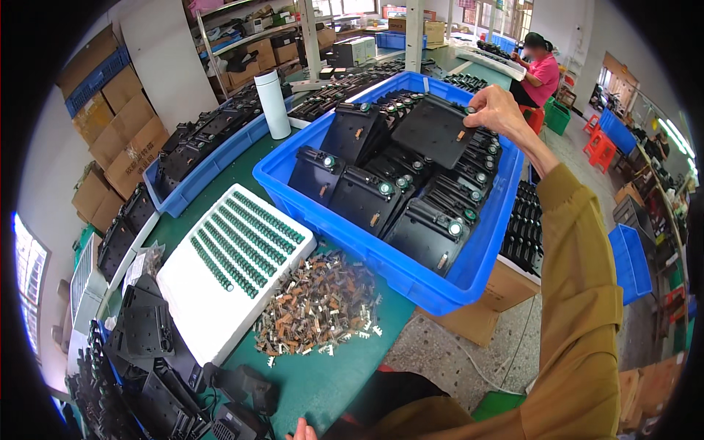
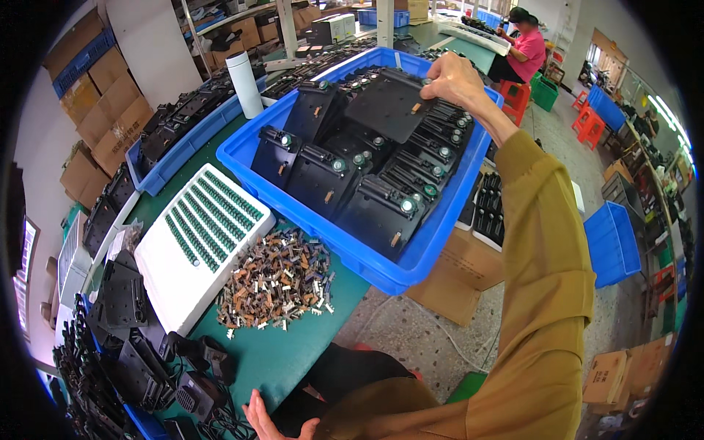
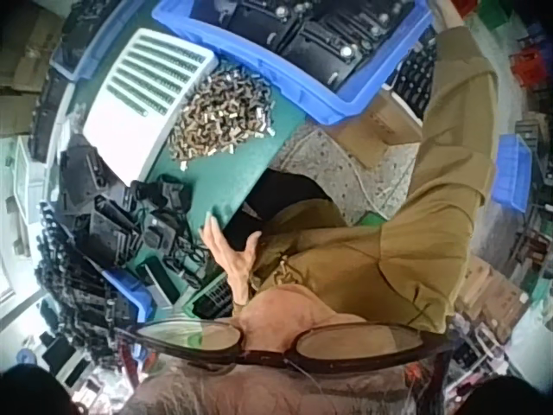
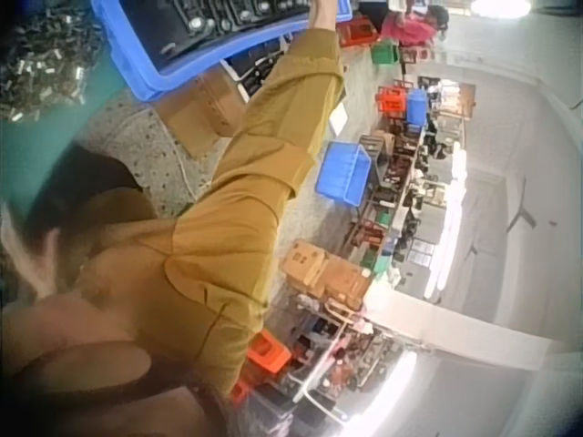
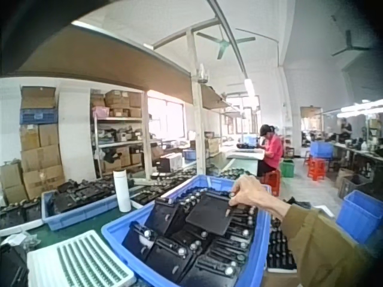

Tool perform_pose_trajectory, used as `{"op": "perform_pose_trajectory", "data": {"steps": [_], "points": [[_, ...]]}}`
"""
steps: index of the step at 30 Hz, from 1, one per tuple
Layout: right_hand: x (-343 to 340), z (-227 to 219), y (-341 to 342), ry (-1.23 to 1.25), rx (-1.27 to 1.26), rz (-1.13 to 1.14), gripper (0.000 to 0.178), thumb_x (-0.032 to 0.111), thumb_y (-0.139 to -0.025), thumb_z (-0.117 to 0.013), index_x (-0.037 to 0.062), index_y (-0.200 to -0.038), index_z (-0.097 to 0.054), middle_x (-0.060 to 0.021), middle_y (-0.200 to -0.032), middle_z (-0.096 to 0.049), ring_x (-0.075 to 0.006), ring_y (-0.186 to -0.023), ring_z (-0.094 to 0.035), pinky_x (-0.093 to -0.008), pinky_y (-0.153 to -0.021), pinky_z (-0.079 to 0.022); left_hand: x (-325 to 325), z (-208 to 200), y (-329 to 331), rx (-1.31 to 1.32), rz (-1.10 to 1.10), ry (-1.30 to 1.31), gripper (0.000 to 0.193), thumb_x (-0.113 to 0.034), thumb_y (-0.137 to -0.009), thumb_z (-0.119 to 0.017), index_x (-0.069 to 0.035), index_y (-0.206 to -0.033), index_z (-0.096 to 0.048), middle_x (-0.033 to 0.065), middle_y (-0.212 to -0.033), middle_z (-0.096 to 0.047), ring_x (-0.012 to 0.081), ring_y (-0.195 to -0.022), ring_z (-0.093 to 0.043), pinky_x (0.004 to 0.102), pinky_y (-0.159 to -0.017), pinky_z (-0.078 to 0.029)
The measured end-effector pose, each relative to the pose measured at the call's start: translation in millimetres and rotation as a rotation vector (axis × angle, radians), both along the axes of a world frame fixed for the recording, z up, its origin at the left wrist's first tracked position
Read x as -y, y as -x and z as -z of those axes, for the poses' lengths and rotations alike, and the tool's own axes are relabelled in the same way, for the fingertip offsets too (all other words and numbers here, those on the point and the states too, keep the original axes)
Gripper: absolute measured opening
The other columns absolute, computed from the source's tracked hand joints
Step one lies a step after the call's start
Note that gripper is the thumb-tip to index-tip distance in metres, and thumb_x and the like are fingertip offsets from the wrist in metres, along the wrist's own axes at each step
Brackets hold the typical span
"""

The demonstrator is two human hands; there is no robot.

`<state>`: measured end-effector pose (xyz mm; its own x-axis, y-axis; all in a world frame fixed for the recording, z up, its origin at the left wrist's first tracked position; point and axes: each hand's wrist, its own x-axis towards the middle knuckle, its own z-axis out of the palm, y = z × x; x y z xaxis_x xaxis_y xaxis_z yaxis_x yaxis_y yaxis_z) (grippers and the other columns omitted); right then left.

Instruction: The person assembles electronic components by hand, fitting a plastic housing over an electronic circuit and inserting a green indicator light from a component bin into the assembly.

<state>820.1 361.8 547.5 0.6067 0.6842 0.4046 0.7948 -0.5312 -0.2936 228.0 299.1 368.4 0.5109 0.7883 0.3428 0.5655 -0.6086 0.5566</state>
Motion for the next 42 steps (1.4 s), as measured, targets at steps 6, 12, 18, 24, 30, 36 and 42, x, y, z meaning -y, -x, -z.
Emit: {"op": "perform_pose_trajectory", "data": {"steps": [6,12,18,24,30,36,42], "points": [[-33.0,38.7,-42.6,0.052,-0.042,0.326,0.036,0.022,-0.062,-0.085,0.0094,-0.092,-0.069,-0.0121,-0.1,-0.072,-0.0327,-0.098,-0.068,-0.0445,-0.08,-0.054,1.1,-1.4,-1.1,-0.06,-0.042,0.01,0.092,-0.032,-0.073,-0.087,0.002,-0.145,-0.041,0.0268,-0.141,-0.048,0.0458,-0.128,-0.046,0.0557,-0.112,-0.032],[-61.1,59.3,-52.4,0.062,-0.026,0.299,0.037,0.021,-0.061,-0.085,0.0083,-0.091,-0.067,-0.0136,-0.099,-0.071,-0.0358,-0.098,-0.068,-0.0458,-0.079,-0.054,0.6,-0.7,-1.4,-0.076,-0.053,0.02,0.09,-0.03,-0.073,-0.087,0.003,-0.144,-0.043,0.0271,-0.139,-0.049,0.047,-0.126,-0.047,0.0553,-0.111,-0.033],[-79.1,72.4,-53.8,0.066,0.0,0.333,0.037,0.018,-0.059,-0.083,0.0062,-0.091,-0.068,-0.0167,-0.099,-0.071,-0.0378,-0.096,-0.069,-0.046,-0.075,-0.055,0.5,-0.3,-3.1,-0.068,-0.06,0.018,0.086,-0.031,-0.074,-0.087,0.004,-0.141,-0.046,0.027,-0.137,-0.05,0.0469,-0.124,-0.048,0.0566,-0.11,-0.033],[-72.3,85.2,-60.6,0.005,0.012,0.326,0.032,0.017,-0.059,-0.08,0.0064,-0.088,-0.07,-0.0172,-0.094,-0.072,-0.038,-0.092,-0.07,-0.0461,-0.073,-0.055,3.1,2.6,-4.2,-0.066,-0.058,0.02,0.084,-0.033,-0.075,-0.086,0.004,-0.14,-0.048,0.0265,-0.135,-0.051,0.0461,-0.122,-0.05,0.0576,-0.109,-0.034],[-79.5,90.6,-40.7,0.033,0.061,0.304,0.037,0.023,-0.063,-0.078,0.0085,-0.096,-0.07,-0.0163,-0.099,-0.072,-0.0372,-0.097,-0.069,-0.0472,-0.077,-0.055,1.5,1.9,-3.9,-0.068,-0.066,0.005,0.081,-0.032,-0.076,-0.085,0.004,-0.139,-0.049,0.0253,-0.136,-0.052,0.0451,-0.122,-0.05,0.0573,-0.109,-0.033],[-60.5,52.5,-43.3,-0.052,0.184,-0.033,0.046,0.032,-0.074,-0.072,0.0051,-0.111,-0.068,-0.013,-0.099,-0.068,-0.0269,-0.092,-0.066,-0.0392,-0.082,-0.05,-5.0,4.7,-1.5,-0.234,-0.042,0.003,0.082,-0.042,-0.068,-0.087,0.0,-0.131,-0.057,0.022,-0.137,-0.052,0.0406,-0.122,-0.052,0.0588,-0.11,-0.03],[-88.7,20.4,116.4,-0.129,-0.344,-0.577,0.027,0.014,-0.088,-0.067,-0.0004,-0.111,-0.066,0.0004,-0.093,-0.064,-0.0069,-0.085,-0.058,-0.0214,-0.08,-0.045,-12.8,14.2,-13.4,-0.195,-0.117,-0.005,0.06,-0.03,-0.066,-0.086,-0.009,-0.119,-0.067,0.0085,-0.13,-0.06,0.0287,-0.114,-0.057,0.0519,-0.108,-0.033]]}}
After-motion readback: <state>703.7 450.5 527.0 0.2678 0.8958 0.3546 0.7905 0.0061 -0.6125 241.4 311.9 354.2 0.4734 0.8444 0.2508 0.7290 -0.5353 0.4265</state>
